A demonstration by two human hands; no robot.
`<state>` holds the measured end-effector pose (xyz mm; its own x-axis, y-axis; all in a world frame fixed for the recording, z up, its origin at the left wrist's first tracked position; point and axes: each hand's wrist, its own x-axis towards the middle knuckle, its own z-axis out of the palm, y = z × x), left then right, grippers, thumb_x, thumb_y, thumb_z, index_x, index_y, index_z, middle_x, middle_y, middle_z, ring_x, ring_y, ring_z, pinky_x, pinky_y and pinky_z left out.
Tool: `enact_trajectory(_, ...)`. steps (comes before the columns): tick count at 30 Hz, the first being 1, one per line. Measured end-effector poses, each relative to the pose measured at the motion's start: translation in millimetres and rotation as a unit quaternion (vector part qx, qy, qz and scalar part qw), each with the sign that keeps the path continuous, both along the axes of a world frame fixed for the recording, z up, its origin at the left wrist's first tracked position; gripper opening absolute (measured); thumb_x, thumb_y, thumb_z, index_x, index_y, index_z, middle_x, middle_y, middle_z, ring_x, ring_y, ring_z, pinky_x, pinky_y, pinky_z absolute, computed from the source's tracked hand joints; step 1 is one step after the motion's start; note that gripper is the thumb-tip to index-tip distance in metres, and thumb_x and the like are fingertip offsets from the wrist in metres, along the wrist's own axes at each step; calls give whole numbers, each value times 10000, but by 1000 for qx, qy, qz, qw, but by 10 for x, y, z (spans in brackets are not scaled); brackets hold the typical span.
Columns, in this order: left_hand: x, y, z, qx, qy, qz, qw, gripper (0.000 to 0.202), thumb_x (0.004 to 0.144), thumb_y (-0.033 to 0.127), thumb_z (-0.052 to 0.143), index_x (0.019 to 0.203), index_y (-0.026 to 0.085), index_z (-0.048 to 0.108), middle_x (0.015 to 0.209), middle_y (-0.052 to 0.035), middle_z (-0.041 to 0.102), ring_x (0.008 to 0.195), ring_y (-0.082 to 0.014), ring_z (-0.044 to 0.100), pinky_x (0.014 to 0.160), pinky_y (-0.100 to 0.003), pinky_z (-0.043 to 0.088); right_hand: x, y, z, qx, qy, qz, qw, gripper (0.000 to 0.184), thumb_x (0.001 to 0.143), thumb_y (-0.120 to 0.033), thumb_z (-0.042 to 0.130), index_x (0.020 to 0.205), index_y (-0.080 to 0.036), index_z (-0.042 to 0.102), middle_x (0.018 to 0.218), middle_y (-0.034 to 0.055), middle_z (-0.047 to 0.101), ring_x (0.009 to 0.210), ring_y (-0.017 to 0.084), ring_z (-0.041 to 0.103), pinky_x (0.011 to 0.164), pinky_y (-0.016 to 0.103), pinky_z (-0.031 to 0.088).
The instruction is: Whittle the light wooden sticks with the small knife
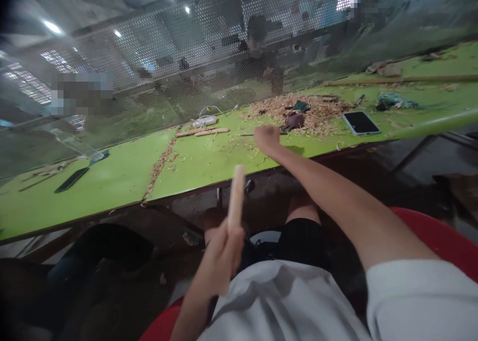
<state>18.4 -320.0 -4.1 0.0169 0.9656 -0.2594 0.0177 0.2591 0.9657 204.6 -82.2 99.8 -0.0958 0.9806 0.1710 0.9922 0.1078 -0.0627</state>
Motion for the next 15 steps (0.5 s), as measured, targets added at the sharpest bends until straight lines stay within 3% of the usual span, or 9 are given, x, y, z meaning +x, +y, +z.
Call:
enact_trajectory(2, -17, 14, 47, 13, 1, 0, 1000, 507, 926, 723, 696, 840, 261, 507, 540, 90, 442, 406, -92, 370, 367, -218, 288, 146, -42, 79, 6, -6, -24, 1000, 305, 1017, 15, 535, 1103, 137, 801, 1056, 351, 780, 1115, 307, 777, 849, 323, 503)
enact_trajectory(5, -50, 83, 104, 11, -6, -20, 1000, 587, 889, 795, 697, 818, 254, 480, 533, 117, 405, 373, -65, 337, 347, -186, 282, 162, -329, 107, -5, -15, -11, 1000, 307, 1060, -116, 584, 1115, 18, 854, 1056, 305, 807, 1061, 308, 789, 845, 335, 529)
enact_trajectory(10, -21, 103, 74, 27, -35, -22, 999, 628, 880, 840, 681, 814, 254, 466, 522, 124, 393, 367, -62, 334, 350, -177, 295, -126, -870, -56, -59, -26, 66, 996, 282, 1029, -205, 627, 1051, -153, 904, 998, 190, 846, 1014, 321, 804, 806, 335, 574)
enact_trajectory(15, 1, 12, -16, 12, -46, -25, 999, 585, 912, 794, 690, 863, 243, 498, 556, 119, 423, 382, -52, 332, 366, -171, 287, -386, -1034, -220, -75, -49, 134, 987, 321, 980, -130, 599, 1056, -168, 909, 935, 204, 838, 924, 345, 802, 727, 353, 553)
